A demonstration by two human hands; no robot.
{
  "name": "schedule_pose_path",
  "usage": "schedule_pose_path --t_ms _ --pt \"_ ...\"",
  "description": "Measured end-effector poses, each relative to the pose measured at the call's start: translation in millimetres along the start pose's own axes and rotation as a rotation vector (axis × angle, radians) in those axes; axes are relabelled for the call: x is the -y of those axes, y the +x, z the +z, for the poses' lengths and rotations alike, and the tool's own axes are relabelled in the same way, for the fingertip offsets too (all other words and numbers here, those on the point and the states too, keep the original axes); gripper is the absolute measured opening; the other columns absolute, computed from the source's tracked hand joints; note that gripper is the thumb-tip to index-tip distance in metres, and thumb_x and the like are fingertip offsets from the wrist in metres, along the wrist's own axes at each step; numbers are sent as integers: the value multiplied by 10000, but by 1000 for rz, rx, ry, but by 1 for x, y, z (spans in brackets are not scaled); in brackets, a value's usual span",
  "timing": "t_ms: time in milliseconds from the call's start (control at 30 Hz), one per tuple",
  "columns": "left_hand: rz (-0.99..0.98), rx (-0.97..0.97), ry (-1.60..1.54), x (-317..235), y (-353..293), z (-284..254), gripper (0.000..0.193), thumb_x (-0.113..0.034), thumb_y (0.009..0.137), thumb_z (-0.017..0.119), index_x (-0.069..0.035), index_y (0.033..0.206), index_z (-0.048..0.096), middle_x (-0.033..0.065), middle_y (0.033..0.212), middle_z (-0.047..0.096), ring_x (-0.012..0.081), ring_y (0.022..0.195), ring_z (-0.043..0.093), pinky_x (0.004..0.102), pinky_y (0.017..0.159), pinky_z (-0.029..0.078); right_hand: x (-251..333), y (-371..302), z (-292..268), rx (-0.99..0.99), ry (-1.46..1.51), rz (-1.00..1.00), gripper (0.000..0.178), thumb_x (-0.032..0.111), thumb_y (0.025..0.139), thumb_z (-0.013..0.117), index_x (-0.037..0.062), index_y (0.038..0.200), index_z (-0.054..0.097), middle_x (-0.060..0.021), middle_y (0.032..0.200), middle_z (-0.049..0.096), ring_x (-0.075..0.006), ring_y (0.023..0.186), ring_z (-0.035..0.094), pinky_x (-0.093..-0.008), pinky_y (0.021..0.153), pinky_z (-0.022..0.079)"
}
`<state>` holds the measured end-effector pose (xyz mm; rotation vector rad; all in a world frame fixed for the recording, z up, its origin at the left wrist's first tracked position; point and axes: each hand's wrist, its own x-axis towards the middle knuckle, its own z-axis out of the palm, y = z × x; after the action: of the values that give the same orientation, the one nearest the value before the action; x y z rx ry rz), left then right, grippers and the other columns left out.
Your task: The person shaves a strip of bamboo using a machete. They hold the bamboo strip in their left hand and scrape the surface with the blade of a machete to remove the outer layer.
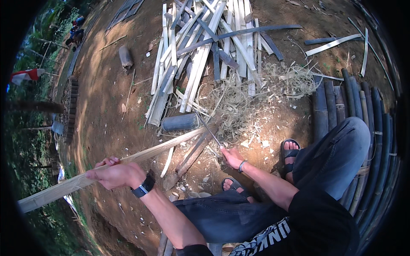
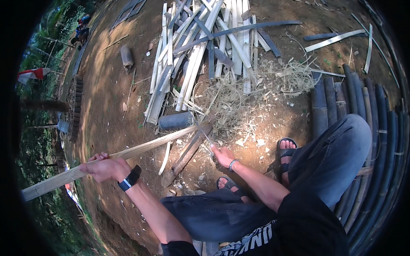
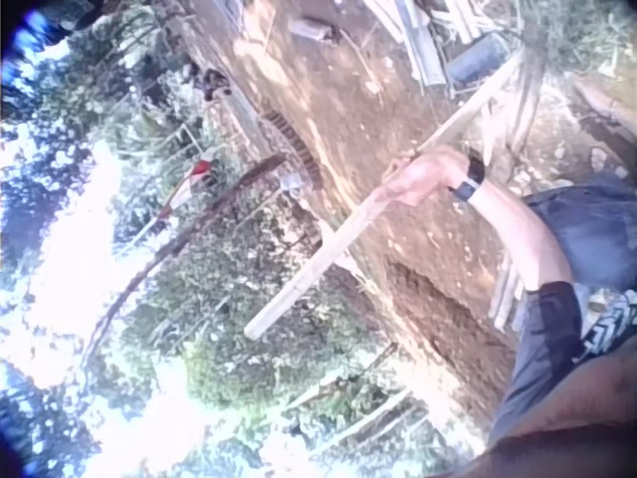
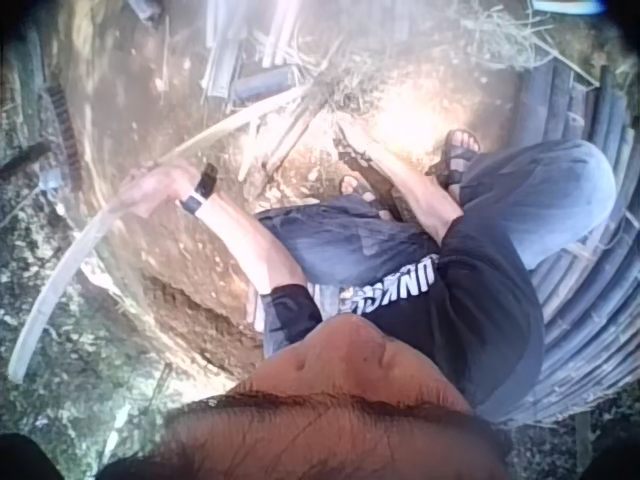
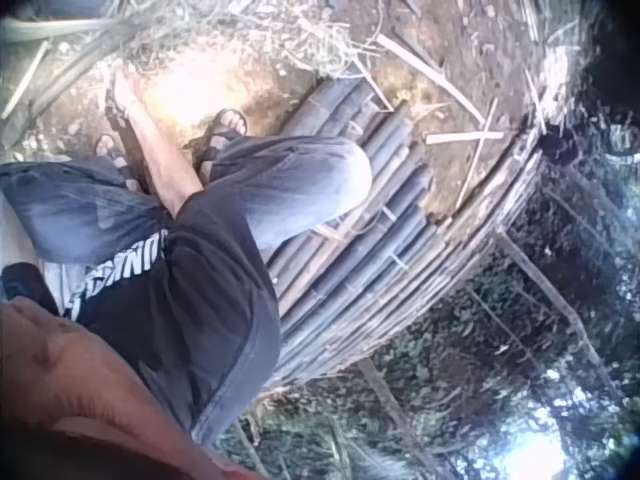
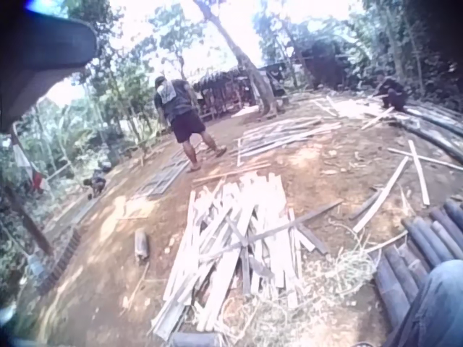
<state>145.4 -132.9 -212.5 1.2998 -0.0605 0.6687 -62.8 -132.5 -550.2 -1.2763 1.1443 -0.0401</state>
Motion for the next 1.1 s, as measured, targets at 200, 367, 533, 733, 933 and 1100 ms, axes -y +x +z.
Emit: schedule_pose_path --t_ms 200,367,533,733,933,1100 --pt "4 -19 -1 0 2 -7 546 -507 952 404 -78 620 352 29 543 330 134 460 335 270 433 310 12 -1 -13 111 299 184 766 627 895 358 -18 514 519 -142 507 545 -240 394 527 -398 471 457" --pt "-7 -16 -28 0 -2 -1 552 -509 951 404 -81 608 344 28 533 325 138 461 344 274 437 316 -9 8 -16 20 150 233 734 616 890 393 -7 518 503 -128 510 539 -233 380 512 -390 445 441" --pt "24 -11 5 -2 -2 -10 558 -520 949 397 -85 606 331 31 533 330 141 463 347 280 437 319 8 -8 -5 12 14 1 753 620 883 394 -38 541 518 -153 524 549 -267 438 547 -422 523 462" --pt "14 -28 -9 -2 -1 -6 564 -534 943 399 -86 608 328 32 533 334 140 456 341 274 432 314 4 -3 -11 61 182 167 775 639 875 387 -48 548 533 -178 520 555 -285 463 557 -441 552 462" --pt "6 6 -8 -1 -5 -8 567 -540 940 402 -82 613 331 31 546 325 140 456 331 269 429 306 6 -8 -12 18 76 74 770 644 883 359 -17 519 510 -141 477 520 -234 382 510 -409 459 433" --pt "5 33 -49 -3 -7 -2 566 -544 935 411 -79 620 340 28 563 319 136 460 328 261 427 301 16 -9 -16 43 -67 28 786 650 879 358 -32 522 519 -153 490 522 -255 468 549 -428 535 442"
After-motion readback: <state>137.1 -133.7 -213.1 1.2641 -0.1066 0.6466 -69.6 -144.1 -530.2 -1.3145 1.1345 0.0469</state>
